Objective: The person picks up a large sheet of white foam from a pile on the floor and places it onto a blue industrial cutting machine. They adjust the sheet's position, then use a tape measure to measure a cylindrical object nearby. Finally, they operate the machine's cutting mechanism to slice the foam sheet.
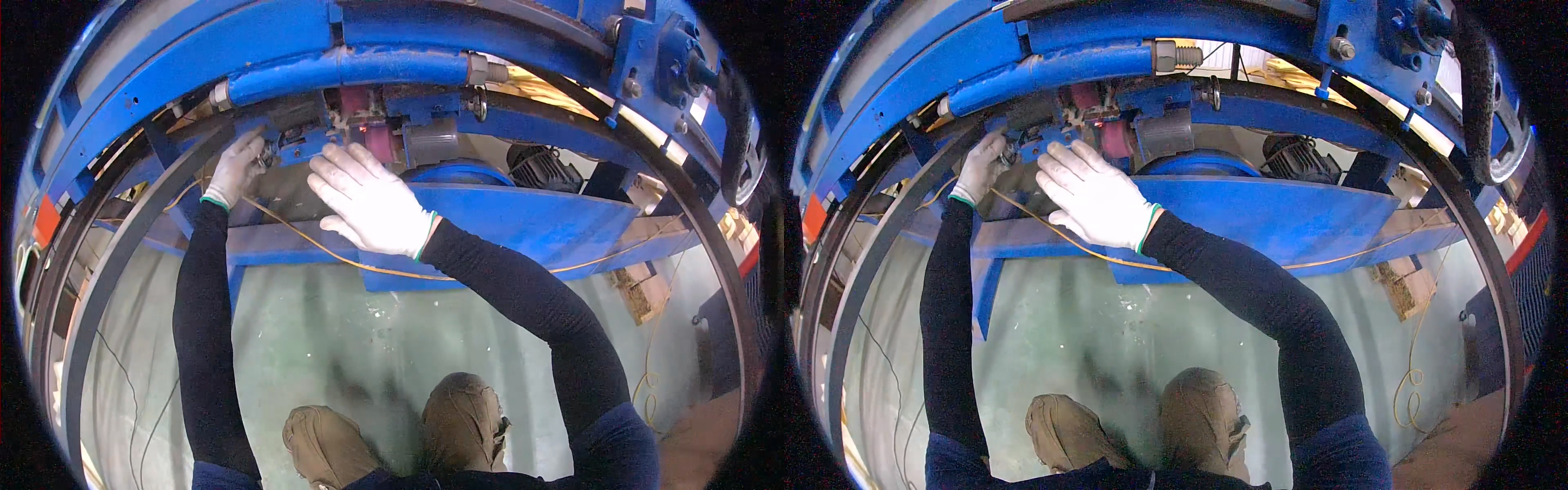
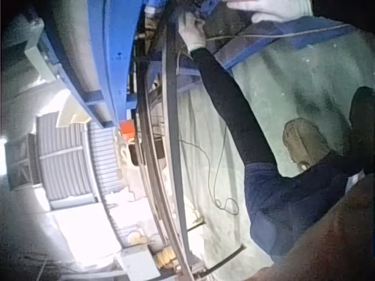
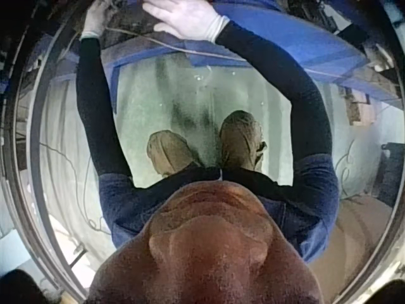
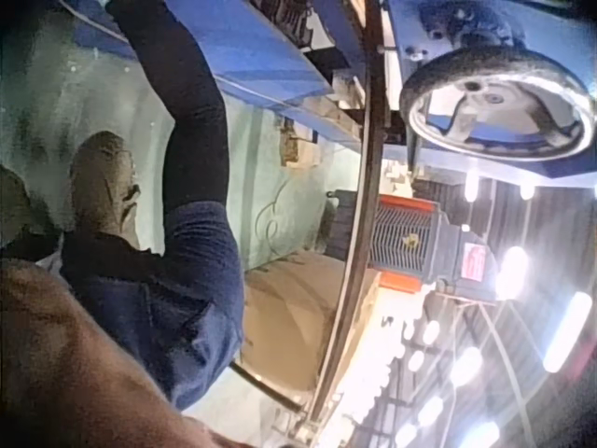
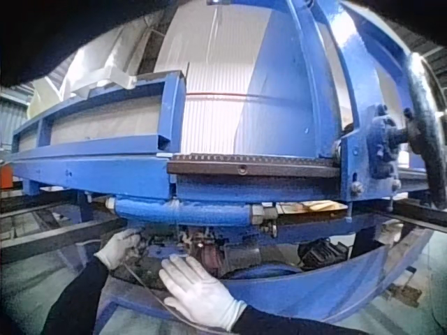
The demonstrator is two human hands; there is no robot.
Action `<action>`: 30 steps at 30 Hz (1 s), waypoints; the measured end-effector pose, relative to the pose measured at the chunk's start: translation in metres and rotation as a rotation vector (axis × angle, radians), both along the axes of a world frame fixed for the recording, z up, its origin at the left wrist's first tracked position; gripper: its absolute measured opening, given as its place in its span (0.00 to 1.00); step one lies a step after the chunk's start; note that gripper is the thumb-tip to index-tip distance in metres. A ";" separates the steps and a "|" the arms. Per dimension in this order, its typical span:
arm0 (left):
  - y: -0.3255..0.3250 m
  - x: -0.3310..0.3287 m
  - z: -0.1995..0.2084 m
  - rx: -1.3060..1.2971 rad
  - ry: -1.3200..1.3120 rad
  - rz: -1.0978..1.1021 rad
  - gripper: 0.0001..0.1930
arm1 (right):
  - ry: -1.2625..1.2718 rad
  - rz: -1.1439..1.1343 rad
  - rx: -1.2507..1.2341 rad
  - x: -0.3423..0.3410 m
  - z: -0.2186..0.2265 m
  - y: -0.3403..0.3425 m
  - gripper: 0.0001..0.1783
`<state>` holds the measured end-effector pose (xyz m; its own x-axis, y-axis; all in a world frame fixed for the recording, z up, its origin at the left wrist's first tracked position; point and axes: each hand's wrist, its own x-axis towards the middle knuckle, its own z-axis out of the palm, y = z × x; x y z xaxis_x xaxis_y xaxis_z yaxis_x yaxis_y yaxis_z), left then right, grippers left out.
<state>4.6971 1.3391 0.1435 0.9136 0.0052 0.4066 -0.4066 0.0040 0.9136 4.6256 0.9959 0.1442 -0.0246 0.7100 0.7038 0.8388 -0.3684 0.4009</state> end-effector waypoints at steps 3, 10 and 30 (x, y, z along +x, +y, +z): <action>0.020 0.014 -0.005 0.948 -0.596 0.520 0.20 | 0.000 0.001 0.011 0.001 0.001 0.005 0.33; -0.026 0.025 -0.034 0.958 -0.780 0.884 0.18 | 0.009 -0.039 0.000 0.004 -0.004 -0.013 0.33; -0.043 -0.028 -0.008 -0.104 -0.015 0.173 0.19 | -0.010 -0.075 -0.014 -0.001 0.008 -0.022 0.33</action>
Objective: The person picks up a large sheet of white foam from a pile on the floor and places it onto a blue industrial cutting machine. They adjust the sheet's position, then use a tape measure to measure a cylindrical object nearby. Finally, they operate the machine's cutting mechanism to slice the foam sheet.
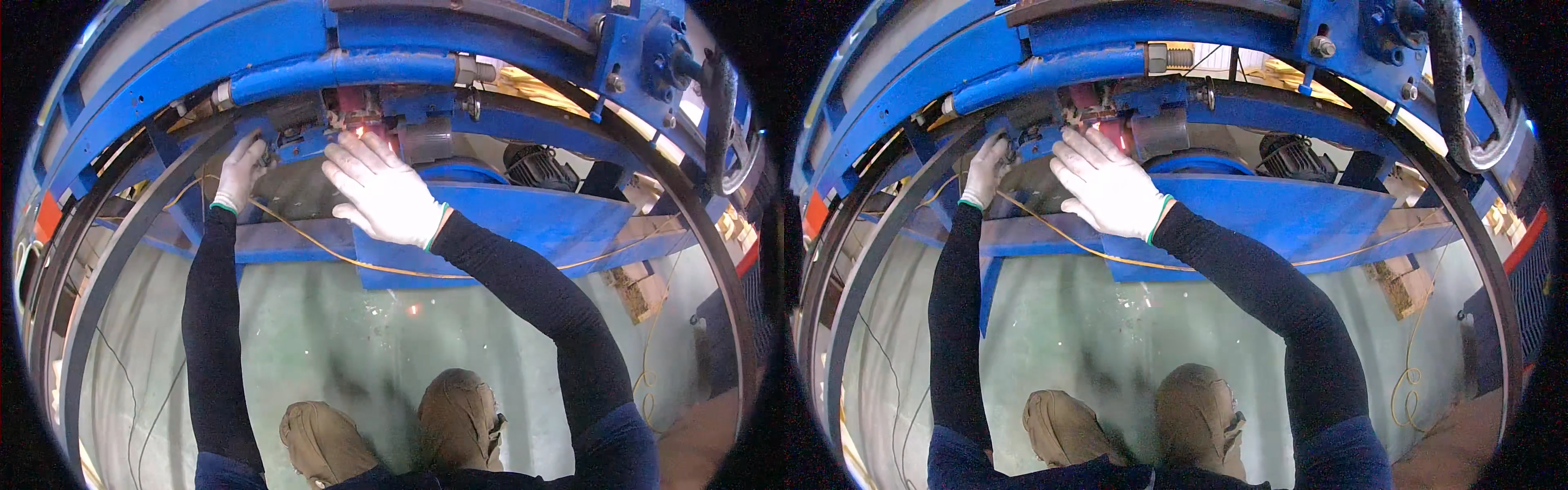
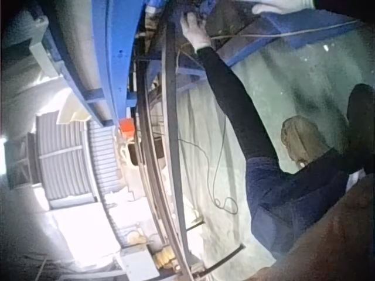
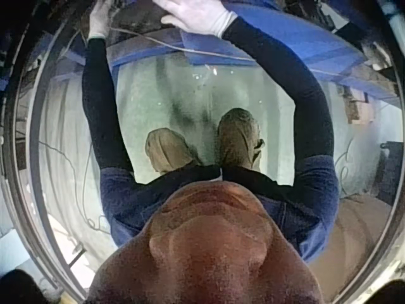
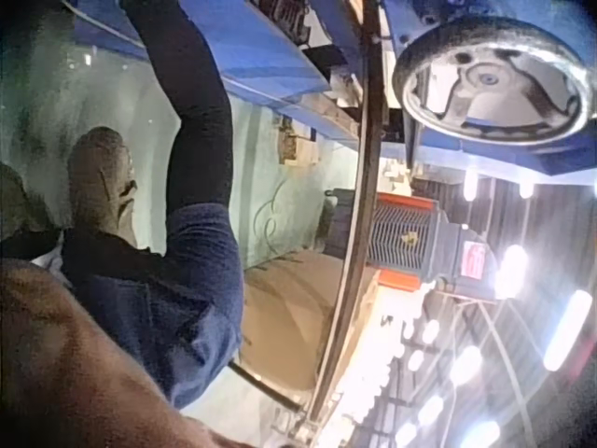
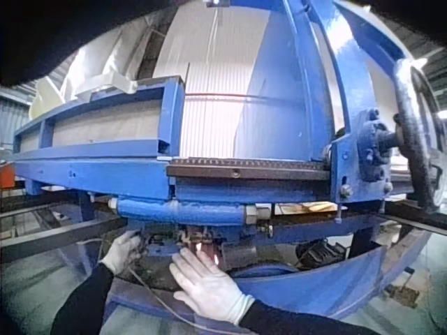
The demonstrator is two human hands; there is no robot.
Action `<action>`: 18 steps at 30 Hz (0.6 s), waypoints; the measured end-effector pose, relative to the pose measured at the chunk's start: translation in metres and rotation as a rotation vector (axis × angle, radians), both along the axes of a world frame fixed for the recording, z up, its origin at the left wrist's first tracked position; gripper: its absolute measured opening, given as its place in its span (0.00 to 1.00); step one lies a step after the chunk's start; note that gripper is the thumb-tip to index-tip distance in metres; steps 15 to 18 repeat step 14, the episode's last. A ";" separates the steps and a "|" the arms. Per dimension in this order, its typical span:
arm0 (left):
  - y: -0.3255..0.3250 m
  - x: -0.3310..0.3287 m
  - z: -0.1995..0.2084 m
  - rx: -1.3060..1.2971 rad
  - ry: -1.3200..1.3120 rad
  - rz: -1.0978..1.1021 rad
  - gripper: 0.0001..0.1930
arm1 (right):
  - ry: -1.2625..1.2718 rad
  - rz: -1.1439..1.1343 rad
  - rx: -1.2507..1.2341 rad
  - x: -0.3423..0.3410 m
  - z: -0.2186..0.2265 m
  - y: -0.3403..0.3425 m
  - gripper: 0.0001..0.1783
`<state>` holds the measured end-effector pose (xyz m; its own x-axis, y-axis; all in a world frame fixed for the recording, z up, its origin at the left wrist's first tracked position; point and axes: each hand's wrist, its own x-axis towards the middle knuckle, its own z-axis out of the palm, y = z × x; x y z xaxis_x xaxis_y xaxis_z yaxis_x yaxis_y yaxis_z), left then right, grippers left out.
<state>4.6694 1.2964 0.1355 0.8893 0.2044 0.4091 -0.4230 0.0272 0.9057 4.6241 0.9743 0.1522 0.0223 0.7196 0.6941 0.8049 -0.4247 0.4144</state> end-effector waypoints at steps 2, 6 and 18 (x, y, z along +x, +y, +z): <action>0.015 0.008 -0.005 0.250 -0.108 0.114 0.20 | -0.014 0.015 0.006 -0.002 0.000 0.003 0.33; 0.020 0.014 0.012 0.271 0.280 0.127 0.24 | 0.001 0.019 -0.004 -0.003 0.001 0.005 0.34; 0.018 0.003 0.006 0.368 0.097 0.099 0.37 | 0.015 0.013 0.004 0.003 0.000 0.011 0.34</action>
